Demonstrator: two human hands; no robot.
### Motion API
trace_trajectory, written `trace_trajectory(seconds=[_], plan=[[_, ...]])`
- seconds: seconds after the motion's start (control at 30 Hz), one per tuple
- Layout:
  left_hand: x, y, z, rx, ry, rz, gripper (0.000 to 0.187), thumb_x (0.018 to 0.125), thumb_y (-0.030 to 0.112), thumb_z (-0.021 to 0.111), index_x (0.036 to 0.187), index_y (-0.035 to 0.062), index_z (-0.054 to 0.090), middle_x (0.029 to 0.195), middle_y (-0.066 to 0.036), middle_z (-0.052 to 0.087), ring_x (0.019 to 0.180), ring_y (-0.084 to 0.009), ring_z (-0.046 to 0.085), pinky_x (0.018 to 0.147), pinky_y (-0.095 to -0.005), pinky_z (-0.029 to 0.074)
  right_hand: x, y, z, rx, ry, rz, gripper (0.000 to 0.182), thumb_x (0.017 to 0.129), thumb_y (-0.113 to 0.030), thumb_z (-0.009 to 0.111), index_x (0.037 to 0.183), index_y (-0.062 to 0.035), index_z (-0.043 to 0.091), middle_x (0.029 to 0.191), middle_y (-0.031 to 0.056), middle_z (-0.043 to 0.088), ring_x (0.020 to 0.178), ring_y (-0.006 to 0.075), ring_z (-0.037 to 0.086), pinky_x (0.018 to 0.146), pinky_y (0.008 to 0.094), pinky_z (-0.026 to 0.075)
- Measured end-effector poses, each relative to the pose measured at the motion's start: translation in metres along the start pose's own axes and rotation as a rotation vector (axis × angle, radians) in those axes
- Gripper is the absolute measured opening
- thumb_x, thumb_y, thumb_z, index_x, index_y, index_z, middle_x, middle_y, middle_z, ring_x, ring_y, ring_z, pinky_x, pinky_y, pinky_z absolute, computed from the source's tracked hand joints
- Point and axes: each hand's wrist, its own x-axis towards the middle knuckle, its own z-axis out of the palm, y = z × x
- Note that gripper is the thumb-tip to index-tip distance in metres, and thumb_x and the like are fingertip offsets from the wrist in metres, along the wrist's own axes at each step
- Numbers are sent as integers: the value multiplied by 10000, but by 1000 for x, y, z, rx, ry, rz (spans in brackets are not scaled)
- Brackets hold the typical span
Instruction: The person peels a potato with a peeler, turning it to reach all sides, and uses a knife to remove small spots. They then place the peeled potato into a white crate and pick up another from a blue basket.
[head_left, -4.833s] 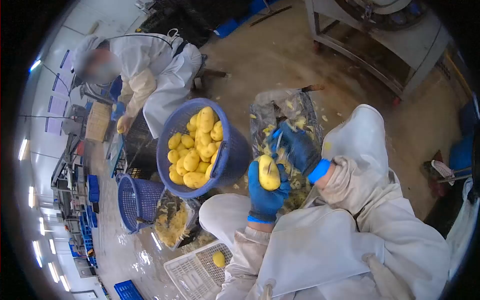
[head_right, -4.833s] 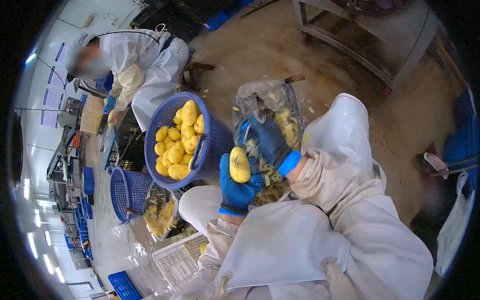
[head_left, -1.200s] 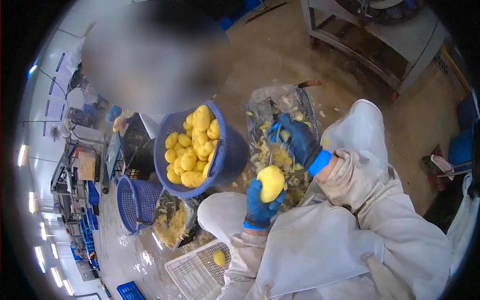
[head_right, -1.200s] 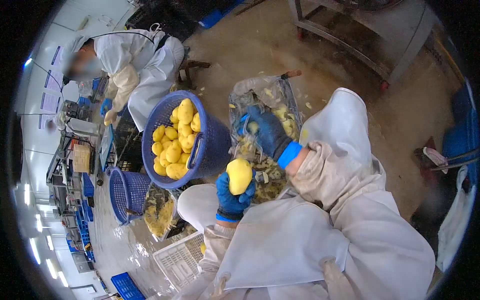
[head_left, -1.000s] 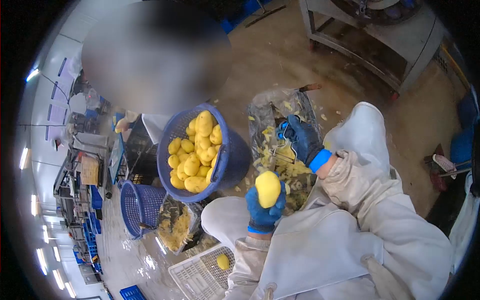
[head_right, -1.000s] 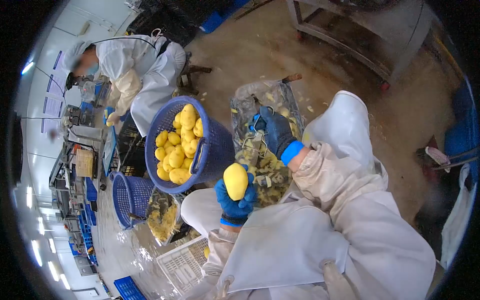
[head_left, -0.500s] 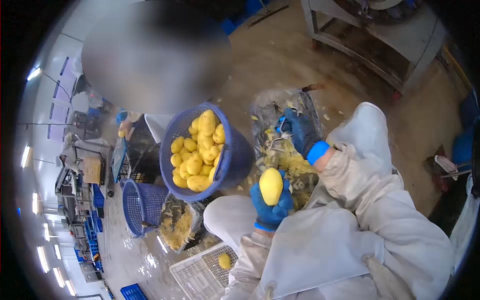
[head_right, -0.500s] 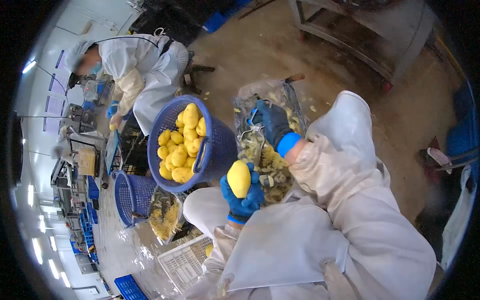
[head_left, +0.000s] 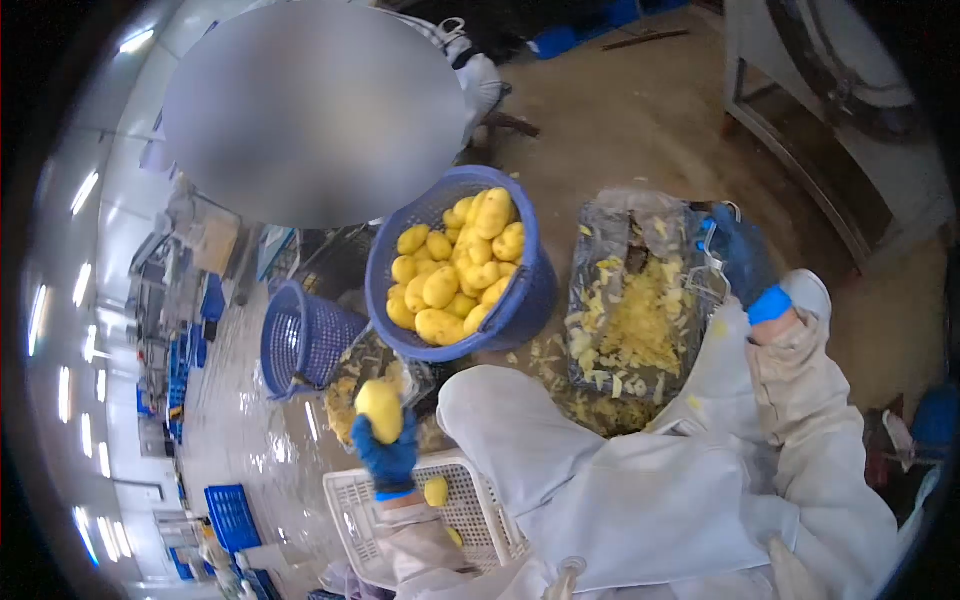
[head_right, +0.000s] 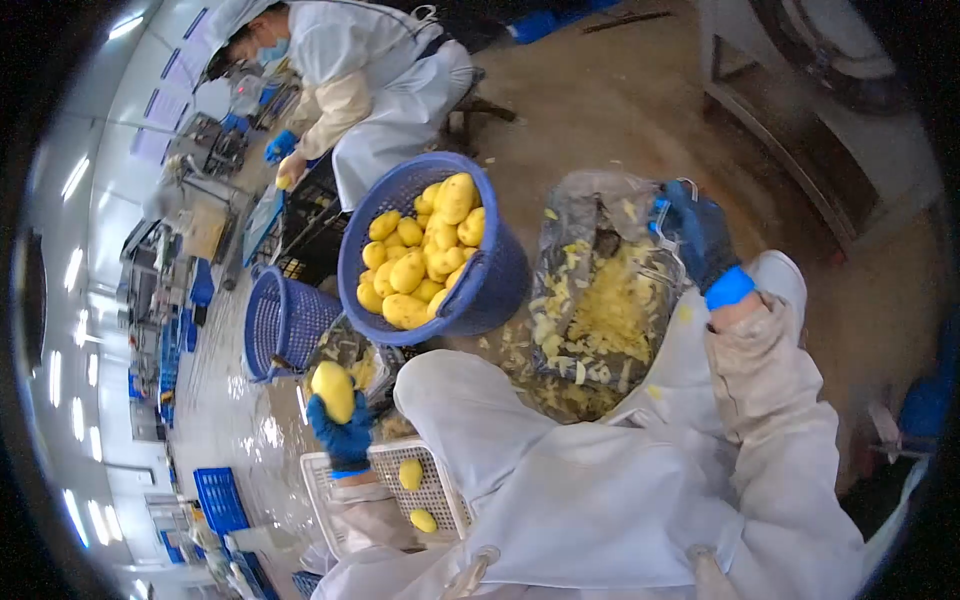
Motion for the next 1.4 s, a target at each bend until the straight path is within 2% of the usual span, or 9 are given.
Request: trace_trajectory(seconds=[0.13,0.2,0.23,0.33,0.53,0.6,0.83,1.1,1.4], plan=[[-20,33,-100,788,402,-34,444,796,276,643,1168,69,515,1101,-129,581,997,-252,566,837,-367,486,19,40,-13,250,-76,120,296,906,-296,532,851,-12,594,728,62,597,646,143,585,588,283,493],[-17,23,-154,1735,349,208,492,792,246,653,1203,32,489,1142,-154,563,1015,-281,557,856,-356,463,21,51,-6,-51,-156,-61,286,903,-285,537,864,-7,586,748,67,597,652,156,590,599,286,501],[-13,21,-133,1748,275,421,524,812,191,642,1253,-13,448,1193,-176,536,1047,-275,542,885,-343,435,19,47,4,145,-135,95,278,901,-281,539,871,-9,582,761,69,597,653,162,590,600,289,501],[29,-3,-41,1044,172,237,486,868,131,577,1281,-64,411,1234,-179,511,1099,-213,510,919,-308,405,24,60,12,302,-148,266,237,900,-251,541,883,-16,570,794,77,591,683,176,590,617,293,499],[174,-79,30,1347,-516,212,509,845,262,594,1251,-10,454,1228,-201,516,1124,-295,513,935,-354,405,26,75,12,383,-143,310,212,915,-219,513,871,-17,558,805,66,577,739,166,581,655,290,498],[212,-106,27,1538,-803,-53,526,850,347,564,1249,20,467,1239,-192,512,1136,-318,500,944,-367,396,31,83,3,178,-172,161,213,921,-219,501,869,-20,557,801,63,576,737,158,579,656,288,497],[243,-123,50,1949,-909,-248,559,858,413,532,1272,45,454,1196,-126,560,1078,-212,531,948,-315,392,34,77,11,295,-76,235,229,911,-235,514,900,-10,557,808,79,588,706,174,586,654,296,499],[200,-97,92,202,-224,-588,567,864,508,484,1144,17,527,1055,-117,595,979,-258,567,856,-365,467,26,65,12,179,-210,150,234,900,-220,516,947,3,568,848,76,597,754,173,595,690,291,499],[120,-65,175,-316,-659,-343,610,850,515,495,1257,63,456,1168,-146,546,964,-299,573,772,-393,507,17,53,12,621,-177,344,192,883,-93,517,1023,31,561,920,82,590,881,197,590,828,325,498]])
